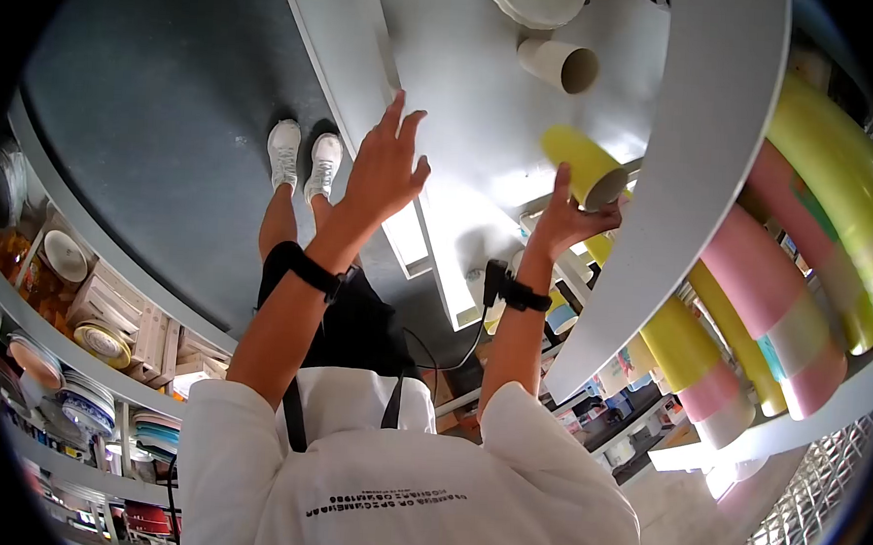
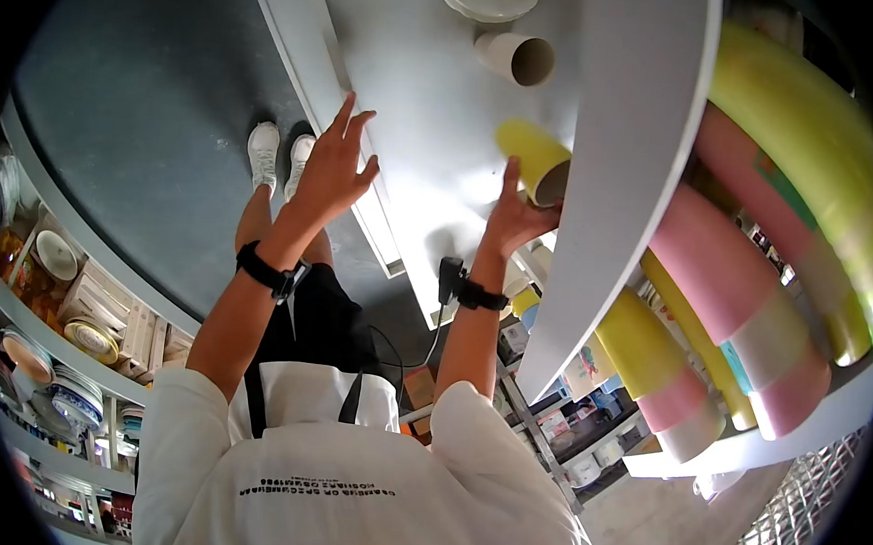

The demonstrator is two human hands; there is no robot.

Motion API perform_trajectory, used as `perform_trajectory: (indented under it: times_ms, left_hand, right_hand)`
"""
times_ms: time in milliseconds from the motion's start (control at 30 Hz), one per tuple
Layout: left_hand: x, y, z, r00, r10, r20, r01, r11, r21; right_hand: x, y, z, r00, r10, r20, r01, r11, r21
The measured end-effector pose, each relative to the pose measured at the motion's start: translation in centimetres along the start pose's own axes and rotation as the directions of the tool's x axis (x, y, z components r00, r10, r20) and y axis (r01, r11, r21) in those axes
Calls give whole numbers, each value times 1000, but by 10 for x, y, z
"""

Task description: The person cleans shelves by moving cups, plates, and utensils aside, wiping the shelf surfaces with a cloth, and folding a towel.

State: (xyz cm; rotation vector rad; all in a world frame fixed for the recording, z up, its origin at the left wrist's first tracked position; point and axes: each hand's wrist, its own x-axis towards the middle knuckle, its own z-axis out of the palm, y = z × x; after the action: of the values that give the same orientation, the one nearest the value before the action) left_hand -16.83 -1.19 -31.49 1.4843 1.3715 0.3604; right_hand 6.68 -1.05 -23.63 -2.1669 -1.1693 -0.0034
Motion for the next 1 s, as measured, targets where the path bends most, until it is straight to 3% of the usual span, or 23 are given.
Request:
perform_trajectory:
  times_ms: [33, 200, 367, 433, 467, 567, 633, 667, 733, 800, 833, 867, 900, 933, 967, 1000]
  left_hand:
    - [3, 3, -7, 990, -91, 105, 101, 991, -87]
    - [8, -8, -6, 996, -59, 71, 59, 998, -2]
    - [3, -15, 5, 1000, 28, 2, -29, 995, 98]
    - [3, -20, 0, 999, -11, 41, 12, 1000, -17]
    - [4, -23, 2, 1000, 14, 7, -14, 999, -32]
    - [5, -25, 1, 999, 28, -19, -29, 999, -45]
    - [1, -23, -3, 999, 16, 41, -15, 999, -29]
    - [-2, -28, 0, 1000, 16, 6, -15, 997, -69]
    - [-12, -28, -8, 1000, 9, 13, -8, 997, -77]
    - [-23, -33, -12, 994, 109, 1, -109, 994, -24]
    - [-28, -38, -16, 992, 128, 13, -128, 992, -18]
    - [-41, -44, -20, 983, 162, 90, -164, 986, 9]
    - [-48, -50, -26, 982, 158, 104, -148, 984, -97]
    - [-51, -47, -28, 981, 160, 110, -135, 969, -205]
    - [-59, -40, -30, 971, 196, 138, -169, 968, -185]
    - [-70, -34, -37, 961, 221, 164, -200, 971, -133]
  right_hand:
    - [8, -22, 6, 995, 98, -6, -94, 974, 207]
    - [52, -42, 33, 983, 101, 155, -144, 943, 301]
    - [66, -10, 73, 981, 28, 191, -87, 949, 304]
    - [70, 1, 76, 958, -175, 225, 170, 985, 43]
    - [69, 5, 81, 951, -132, 279, 99, 987, 130]
    - [69, 6, 91, 950, -135, 280, 86, 980, 181]
    - [64, -7, 95, 966, -114, 230, 89, 989, 118]
    - [68, -3, 101, 945, -19, 327, -6, 997, 75]
    - [72, 24, 121, 924, 142, 355, -155, 988, 9]
    - [53, 62, 145, 729, 280, 625, -428, 899, 96]
    - [38, 71, 152, 868, 79, 490, -199, 960, 198]
    - [17, 35, 119, 905, 132, 405, -222, 957, 185]
    - [3, -12, 82, 933, 163, 320, -229, 957, 179]
    - [-18, -13, 65, 975, 113, 190, -143, 977, 156]
    - [-39, -13, 50, 997, 42, 69, -51, 991, 124]
    - [-61, -25, 25, 986, 99, 131, -128, 965, 229]
